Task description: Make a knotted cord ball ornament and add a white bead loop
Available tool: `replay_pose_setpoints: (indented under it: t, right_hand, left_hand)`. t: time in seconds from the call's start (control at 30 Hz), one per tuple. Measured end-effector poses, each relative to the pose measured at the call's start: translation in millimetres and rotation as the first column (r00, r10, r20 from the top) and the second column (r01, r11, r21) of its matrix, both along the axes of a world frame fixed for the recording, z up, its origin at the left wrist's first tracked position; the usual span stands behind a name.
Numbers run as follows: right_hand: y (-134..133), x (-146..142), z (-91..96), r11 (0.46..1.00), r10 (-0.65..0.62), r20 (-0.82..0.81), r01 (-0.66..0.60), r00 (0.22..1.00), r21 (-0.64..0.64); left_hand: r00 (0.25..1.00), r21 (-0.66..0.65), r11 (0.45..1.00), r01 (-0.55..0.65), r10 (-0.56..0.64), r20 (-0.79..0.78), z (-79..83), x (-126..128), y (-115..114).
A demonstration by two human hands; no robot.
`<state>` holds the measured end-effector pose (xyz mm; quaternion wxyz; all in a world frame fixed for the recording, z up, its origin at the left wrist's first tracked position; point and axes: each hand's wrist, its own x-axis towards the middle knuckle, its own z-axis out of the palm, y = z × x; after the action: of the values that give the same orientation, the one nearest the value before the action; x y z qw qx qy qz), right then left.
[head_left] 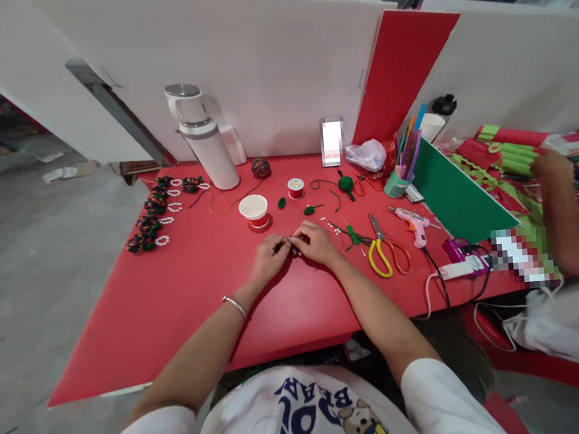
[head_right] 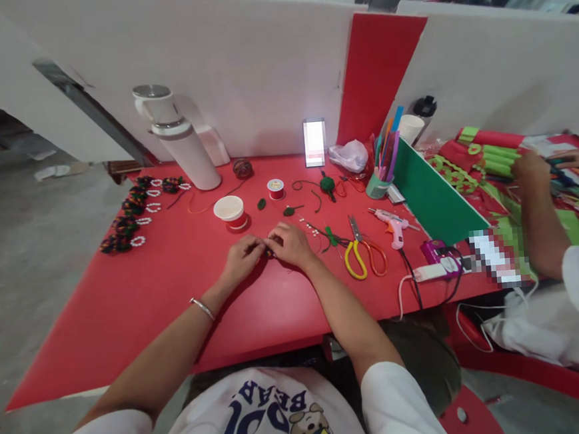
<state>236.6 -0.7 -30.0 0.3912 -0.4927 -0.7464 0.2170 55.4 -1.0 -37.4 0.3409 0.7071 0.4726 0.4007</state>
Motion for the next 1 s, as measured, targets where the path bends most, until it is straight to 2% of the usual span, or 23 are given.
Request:
replay_pose_setpoints:
  t: [0.1,0.2,0.47,0.57,0.77,1.0]
  right_hand:
    - [-3,-1,3.4,0.997,-0.029,0.118,0.02,0.993,0.072]
    - [-4,0,4.7,0.999,-0.022,0.138,0.017,0.99,0.039]
    - [6,10,1.1,0.986,0.119,-0.034,-0.122,0.992,-0.113]
    - [6,11,3.1,0.981,0.128,-0.037,-0.132,0.991,-0.139]
    - [-1,6,9.9,0.997,0.052,0.215,-0.039,0.975,-0.063]
    - [-4,2,13.3,0.999,0.039,0.337,-0.027,0.941,-0.041]
  left_hand:
    - [1.0,0.002,1.0,-0.009,0.009,0.007,-0.5,1,0]
    - [1.0,0.002,1.0,-0.016,0.016,0.018,-1.8,1,1]
    - [0.998,-0.038,0.999,0.024,-0.021,0.062,-4.0,-3,3]
    - [1.0,-0.005,1.0,0.001,-0.001,0.012,-3.1,-2,2]
    - [0.984,0.157,0.987,-0.044,0.07,-0.164,-1.2,2,-1]
    - [0.983,0.145,0.989,-0.028,0.054,-0.177,-2.3,0,0]
